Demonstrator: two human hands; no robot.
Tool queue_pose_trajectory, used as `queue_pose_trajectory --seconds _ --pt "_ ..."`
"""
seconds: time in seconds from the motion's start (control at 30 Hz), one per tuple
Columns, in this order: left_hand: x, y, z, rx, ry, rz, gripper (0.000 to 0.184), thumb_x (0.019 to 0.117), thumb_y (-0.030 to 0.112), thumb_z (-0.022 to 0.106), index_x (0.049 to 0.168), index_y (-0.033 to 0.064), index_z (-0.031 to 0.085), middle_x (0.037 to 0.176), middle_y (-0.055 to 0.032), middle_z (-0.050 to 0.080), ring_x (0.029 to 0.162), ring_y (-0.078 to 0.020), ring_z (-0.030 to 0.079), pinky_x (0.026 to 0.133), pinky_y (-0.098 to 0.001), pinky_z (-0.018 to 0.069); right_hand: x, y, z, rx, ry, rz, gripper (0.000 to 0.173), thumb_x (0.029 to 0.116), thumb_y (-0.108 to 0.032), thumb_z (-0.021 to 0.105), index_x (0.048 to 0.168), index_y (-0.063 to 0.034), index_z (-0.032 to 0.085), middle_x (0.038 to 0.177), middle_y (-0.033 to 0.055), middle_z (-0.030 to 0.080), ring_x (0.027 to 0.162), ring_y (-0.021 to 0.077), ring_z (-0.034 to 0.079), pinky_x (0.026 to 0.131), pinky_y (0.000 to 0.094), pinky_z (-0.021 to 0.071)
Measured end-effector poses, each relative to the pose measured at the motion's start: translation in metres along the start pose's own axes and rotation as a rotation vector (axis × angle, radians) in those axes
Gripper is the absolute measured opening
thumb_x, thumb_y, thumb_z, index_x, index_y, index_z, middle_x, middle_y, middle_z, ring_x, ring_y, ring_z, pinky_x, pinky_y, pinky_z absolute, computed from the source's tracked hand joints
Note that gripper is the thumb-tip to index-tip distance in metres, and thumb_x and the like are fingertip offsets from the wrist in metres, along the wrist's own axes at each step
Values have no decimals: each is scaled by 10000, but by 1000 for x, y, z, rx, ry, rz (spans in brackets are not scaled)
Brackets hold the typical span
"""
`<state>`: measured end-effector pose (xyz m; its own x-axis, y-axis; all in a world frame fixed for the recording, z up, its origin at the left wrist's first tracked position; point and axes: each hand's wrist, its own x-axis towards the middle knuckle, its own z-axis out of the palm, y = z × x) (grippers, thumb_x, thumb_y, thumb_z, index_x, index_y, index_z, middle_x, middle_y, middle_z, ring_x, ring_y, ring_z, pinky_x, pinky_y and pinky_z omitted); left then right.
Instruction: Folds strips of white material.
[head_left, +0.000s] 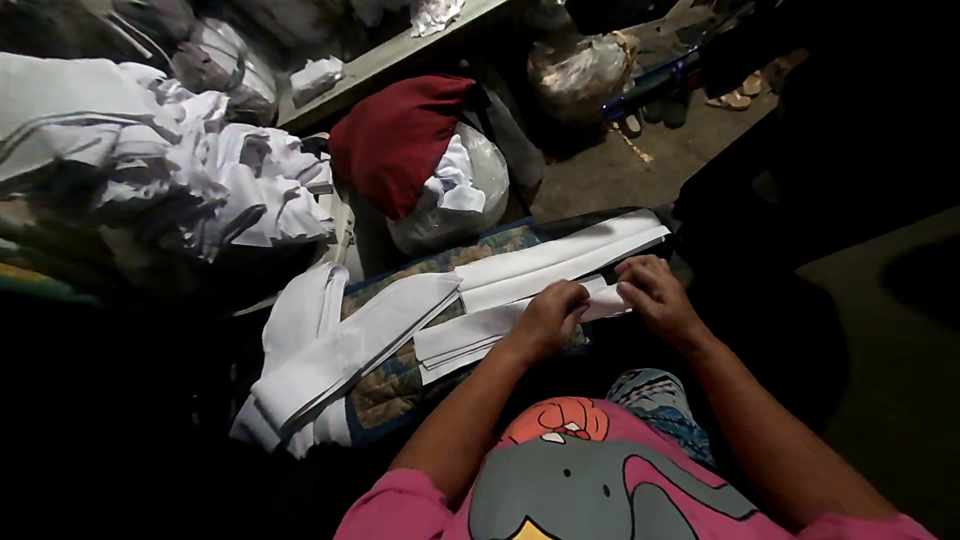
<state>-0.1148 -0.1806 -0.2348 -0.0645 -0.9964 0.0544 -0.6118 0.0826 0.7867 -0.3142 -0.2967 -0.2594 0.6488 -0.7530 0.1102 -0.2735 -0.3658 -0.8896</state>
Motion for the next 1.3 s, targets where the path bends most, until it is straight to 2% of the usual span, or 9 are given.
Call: queue_pose_trajectory --seconds 0.07,0.27,0.47,0.7,0.9,1.0,1.17,1.23,1.3 --pt "-6 9 -12 -138 -126 -65 339 1009 229 620 1200 -51 630 951 -163 706 847 -217 694 817 -394 576 1 -7 0 335 27 56 176 988 -154 518 978 -66 670 1049 16 690 1006 105 648 902 321 552" --pt "-46 16 -46 -369 -301 -242 371 832 198 810 1099 -23 677 939 -79 717 854 -96 680 814 -325 574 14 -32 -14 628 166 76 159 1008 -95 492 986 -188 619 845 -109 649 757 -2 632 720 216 573" --pt "-89 -10 -92 -466 -184 -473 322 758 228 824 997 76 671 844 54 683 752 -13 644 712 -231 564 36 -26 -40 424 220 32 80 1015 -106 560 1029 -152 624 859 -117 618 754 -33 585 715 170 532" --pt "-95 -30 -134 -576 178 -581 200 788 67 736 969 87 652 858 18 721 789 -68 691 765 -273 603 91 -11 -72 317 314 -25 43 1013 -122 564 1040 -107 592 852 -112 586 741 -53 563 719 158 513" --pt "-60 -56 -108 -761 714 -682 265 998 30 602 1258 65 568 980 -53 710 811 -133 707 729 -323 618 116 23 -65 97 346 166 200 1028 -170 555 1107 6 609 862 61 590 708 82 544 682 295 498" --pt "-47 -82 -91 -396 691 -779 223 945 83 717 1094 10 567 910 -89 646 780 -156 648 733 -364 579 118 44 -59 -97 259 268 285 1055 -188 530 1182 50 620 968 227 666 826 307 646 789 527 526" --pt "-37 -89 -70 -18 536 -884 313 921 155 767 1113 -4 578 783 -78 565 678 -172 529 669 -384 477 114 67 -45 -289 158 348 281 1072 -173 527 1205 45 643 1080 289 700 1017 466 685 917 661 496" --pt "-35 -92 -64 -19 558 -880 418 922 140 762 1255 -23 570 989 -166 693 904 -248 678 849 -462 551 114 76 -41 -343 131 374 278 1073 -181 529 1201 36 646 1084 289 699 1034 487 677 918 682 488" --pt "-32 -98 -58 -7 574 -874 508 928 132 752 1359 -23 533 1185 -224 683 1121 -306 675 1003 -511 525 115 86 -36 -407 101 391 276 1073 -199 531 1198 16 651 1085 279 704 1038 486 681 908 684 498"
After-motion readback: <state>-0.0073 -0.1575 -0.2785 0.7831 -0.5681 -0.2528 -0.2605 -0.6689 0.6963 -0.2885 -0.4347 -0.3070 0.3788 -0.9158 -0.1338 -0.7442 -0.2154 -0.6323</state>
